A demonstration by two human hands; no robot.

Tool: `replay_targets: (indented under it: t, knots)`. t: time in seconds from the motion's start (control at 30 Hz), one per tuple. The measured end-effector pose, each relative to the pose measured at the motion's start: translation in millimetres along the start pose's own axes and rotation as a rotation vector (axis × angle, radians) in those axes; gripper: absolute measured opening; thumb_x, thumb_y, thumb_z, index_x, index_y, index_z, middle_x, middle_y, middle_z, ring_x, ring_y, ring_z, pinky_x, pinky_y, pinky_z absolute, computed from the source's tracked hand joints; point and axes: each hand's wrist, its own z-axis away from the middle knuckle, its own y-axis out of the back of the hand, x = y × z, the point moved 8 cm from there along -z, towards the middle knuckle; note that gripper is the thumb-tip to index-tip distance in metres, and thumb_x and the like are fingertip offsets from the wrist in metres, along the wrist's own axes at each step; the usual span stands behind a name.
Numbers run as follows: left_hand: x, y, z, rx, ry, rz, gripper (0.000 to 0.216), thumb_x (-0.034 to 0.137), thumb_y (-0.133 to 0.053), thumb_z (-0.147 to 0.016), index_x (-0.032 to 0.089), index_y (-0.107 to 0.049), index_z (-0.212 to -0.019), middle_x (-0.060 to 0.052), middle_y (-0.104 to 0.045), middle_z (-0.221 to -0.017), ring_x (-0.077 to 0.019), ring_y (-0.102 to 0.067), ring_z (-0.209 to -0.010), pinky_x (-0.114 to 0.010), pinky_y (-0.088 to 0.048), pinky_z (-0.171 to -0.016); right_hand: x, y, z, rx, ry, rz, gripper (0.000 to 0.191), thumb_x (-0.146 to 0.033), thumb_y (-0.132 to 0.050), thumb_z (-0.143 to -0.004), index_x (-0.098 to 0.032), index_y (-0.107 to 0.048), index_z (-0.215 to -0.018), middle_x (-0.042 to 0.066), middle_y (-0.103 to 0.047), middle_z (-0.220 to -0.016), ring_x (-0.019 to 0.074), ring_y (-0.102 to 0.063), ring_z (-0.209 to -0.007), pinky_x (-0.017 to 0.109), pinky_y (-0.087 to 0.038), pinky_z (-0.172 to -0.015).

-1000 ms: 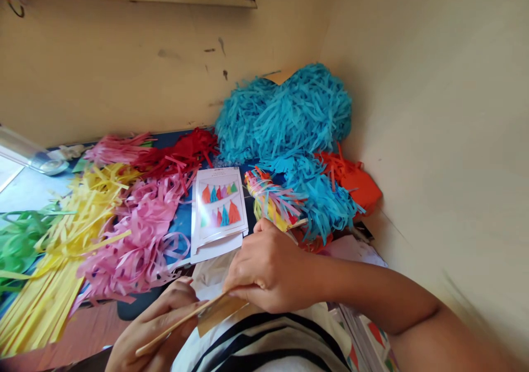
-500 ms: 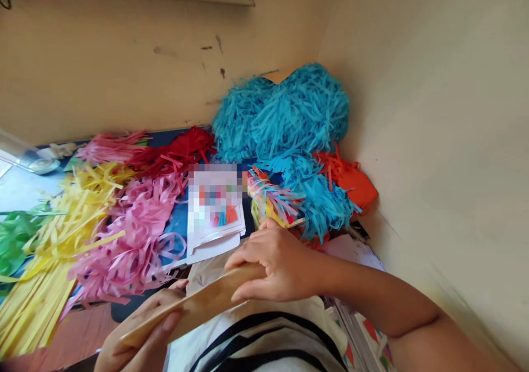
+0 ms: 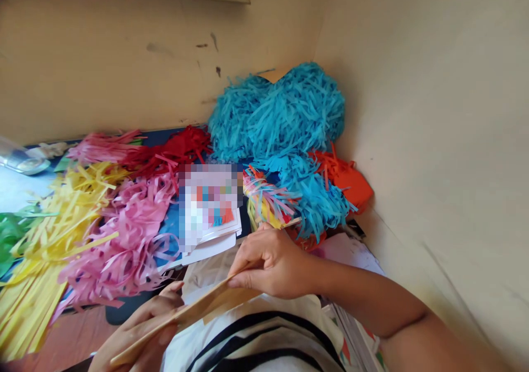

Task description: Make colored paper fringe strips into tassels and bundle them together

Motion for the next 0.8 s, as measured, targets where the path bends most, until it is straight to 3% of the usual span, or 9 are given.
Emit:
replay_targets:
  t: [0.2,0.4,0.67,0.8]
  knots:
    - [-1,-3,-1,-0.024,0.013,-0.023,0.018,0.024,-0.058,-0.088,0.024,-0.070,-0.076,-0.001,-0.063,-0.069,-0.0177,-0.059,-0.065,-0.039,-0.051,-0.090,-4,0,3,0.021,0.033,0.020,0.027,-0.032,-0.066,-0.092,-0.016,-0.070,-0.071,0.001,-0.070,-0.067,0.0110,-0.061,-0.062,0.032,-0.037,-0.077]
    - [0,-3,1,-0.042,0.005,-0.049,0.016,0.020,-0.057,-0.087,0.023,-0.068,-0.076,0.001,-0.062,-0.069,-0.0166,-0.060,-0.066,-0.039,-0.046,-0.100,-9,1,5,-0.002,0.093,0.116,0.037,-0.038,-0.058,-0.098,-0.017,-0.069,-0.069,0.001,-0.070,-0.062,0.0113,-0.058,-0.060,0.032,-0.037,-0.076]
    - [18,-6,-6,-0.128,-0.143,-0.011,0.017,0.014,-0.057,-0.086,0.025,-0.070,-0.086,0.003,-0.057,-0.067,-0.0138,-0.059,-0.059,-0.040,-0.044,-0.104,-12,1,4,-0.006,0.151,0.158,0.033,-0.037,-0.057,-0.099,-0.017,-0.071,-0.077,0.001,-0.070,-0.064,0.0115,-0.058,-0.061,0.032,-0.036,-0.075]
    - [10,-2,-5,-0.062,-0.078,-0.044,0.013,0.017,-0.059,-0.086,0.024,-0.067,-0.077,0.003,-0.059,-0.067,-0.0155,-0.062,-0.064,-0.036,-0.045,-0.102,-16,2,4,0.002,0.148,0.186,0.040,-0.039,-0.054,-0.100,-0.016,-0.070,-0.072,0.000,-0.067,-0.061,0.0115,-0.056,-0.062,0.033,-0.034,-0.075]
